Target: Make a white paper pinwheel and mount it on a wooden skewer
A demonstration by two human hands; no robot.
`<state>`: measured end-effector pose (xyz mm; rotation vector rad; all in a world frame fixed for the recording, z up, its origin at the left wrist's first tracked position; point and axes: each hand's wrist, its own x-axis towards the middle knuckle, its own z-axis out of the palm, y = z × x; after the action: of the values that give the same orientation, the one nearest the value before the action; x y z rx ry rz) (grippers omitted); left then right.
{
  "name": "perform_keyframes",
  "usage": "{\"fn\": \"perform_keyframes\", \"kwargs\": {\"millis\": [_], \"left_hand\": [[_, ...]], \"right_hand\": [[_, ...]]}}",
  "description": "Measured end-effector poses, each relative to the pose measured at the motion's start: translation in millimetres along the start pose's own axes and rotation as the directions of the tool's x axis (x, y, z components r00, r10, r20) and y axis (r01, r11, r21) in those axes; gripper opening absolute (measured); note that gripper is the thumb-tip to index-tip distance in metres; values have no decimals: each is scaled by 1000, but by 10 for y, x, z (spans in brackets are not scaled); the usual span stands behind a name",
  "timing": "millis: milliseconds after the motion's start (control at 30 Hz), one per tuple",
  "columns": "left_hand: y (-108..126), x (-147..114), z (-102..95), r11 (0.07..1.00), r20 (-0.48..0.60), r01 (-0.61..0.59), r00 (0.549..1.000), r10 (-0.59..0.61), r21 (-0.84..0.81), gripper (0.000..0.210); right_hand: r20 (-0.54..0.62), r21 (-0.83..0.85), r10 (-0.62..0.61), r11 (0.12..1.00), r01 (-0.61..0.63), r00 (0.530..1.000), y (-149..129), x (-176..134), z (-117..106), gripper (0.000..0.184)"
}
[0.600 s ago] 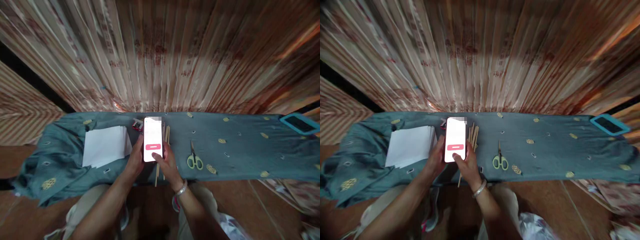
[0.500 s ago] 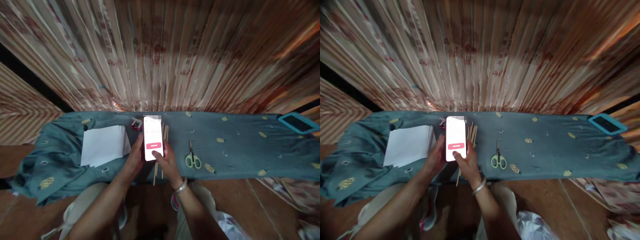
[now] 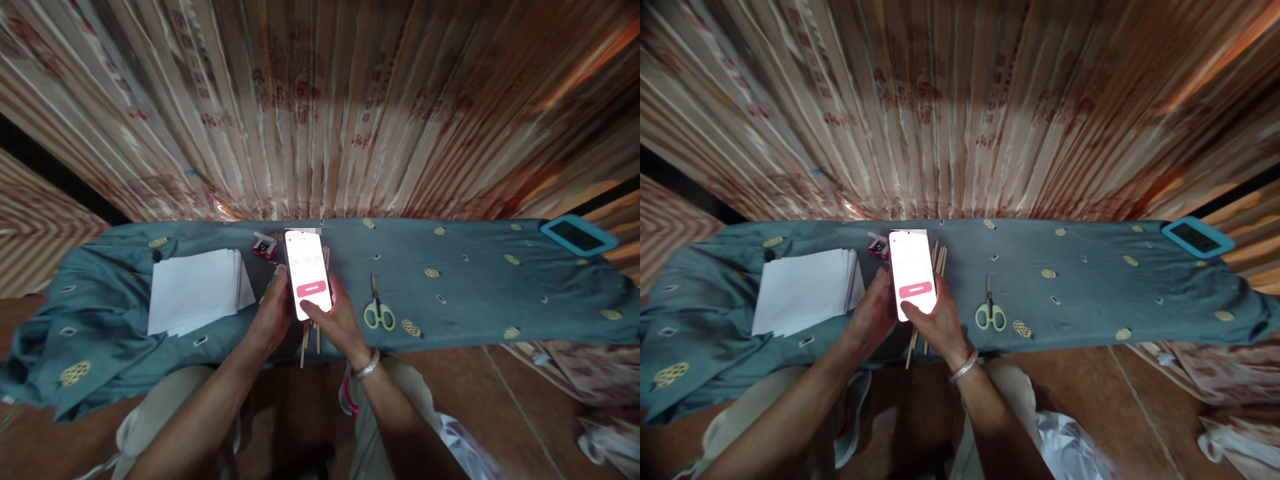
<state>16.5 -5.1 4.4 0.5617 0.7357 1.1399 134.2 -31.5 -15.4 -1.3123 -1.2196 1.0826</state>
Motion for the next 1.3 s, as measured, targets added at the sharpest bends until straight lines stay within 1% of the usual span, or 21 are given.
{"fn": "perform_keyframes", "kwargs": {"millis": [133, 233, 400, 467, 600, 700, 800, 867, 967, 1067, 1133, 1200, 1300], "left_hand": [[-19, -19, 39, 999, -4, 5, 1000, -6, -50, 45], [-14, -37, 49, 995, -36, 14, 999, -18, -95, 43], [-6, -47, 5, 991, -113, 2, 993, -17, -131, 38], [-1, -45, -15, 991, -123, 3, 992, -20, -135, 38], [15, -49, -31, 990, -135, 15, 990, -34, -138, 40], [14, -57, -33, 991, -119, -10, 993, -7, -136, 39], [-6, -60, -20, 991, -80, -7, 997, -4, -135, 41], [-25, -52, -2, 993, -50, -15, 999, 9, -117, 40], [-54, -25, 16, 997, -2, -60, 998, 60, -48, 40], [-73, 2, -3, 995, -5, -89, 996, 89, 49, 45], [-73, 10, -33, 991, -56, -73, 995, 80, 113, 47], [-62, 12, -62, 984, -76, -73, 993, 87, 162, 49], [-36, 9, -89, 978, -80, -86, 991, 103, 190, 51]], "right_hand": [[-3, -77, -5, 997, 5, 1000, -6, -8, 6, 56], [-2, -125, -8, 992, 8, 1000, -24, -16, 29, 59], [-1, -153, -101, 983, 100, 995, -59, -51, 113, 66], [-13, -182, -107, 978, 103, 994, -52, -70, 151, 74], [-66, -253, -71, 966, 52, 995, 2, -103, 199, 93], [-55, -275, -97, 958, 79, 994, 41, -121, 202, 96], [-50, -255, -111, 962, 95, 993, 45, -135, 180, 96], [-73, -222, -98, 972, 80, 992, 28, -140, 158, 96], [-119, -148, -84, 987, 66, 989, -4, -132, 110, 94], [-180, -61, -61, 997, 51, 982, -20, -77, -7, 92], [-232, -20, -41, 999, 38, 972, -34, -8, -172, 93], [-295, -29, -36, 999, 29, 955, -56, 74, -431, 97], [-402, -188, -61, 982, -17, 914, -71, 174, -976, 99]]}}
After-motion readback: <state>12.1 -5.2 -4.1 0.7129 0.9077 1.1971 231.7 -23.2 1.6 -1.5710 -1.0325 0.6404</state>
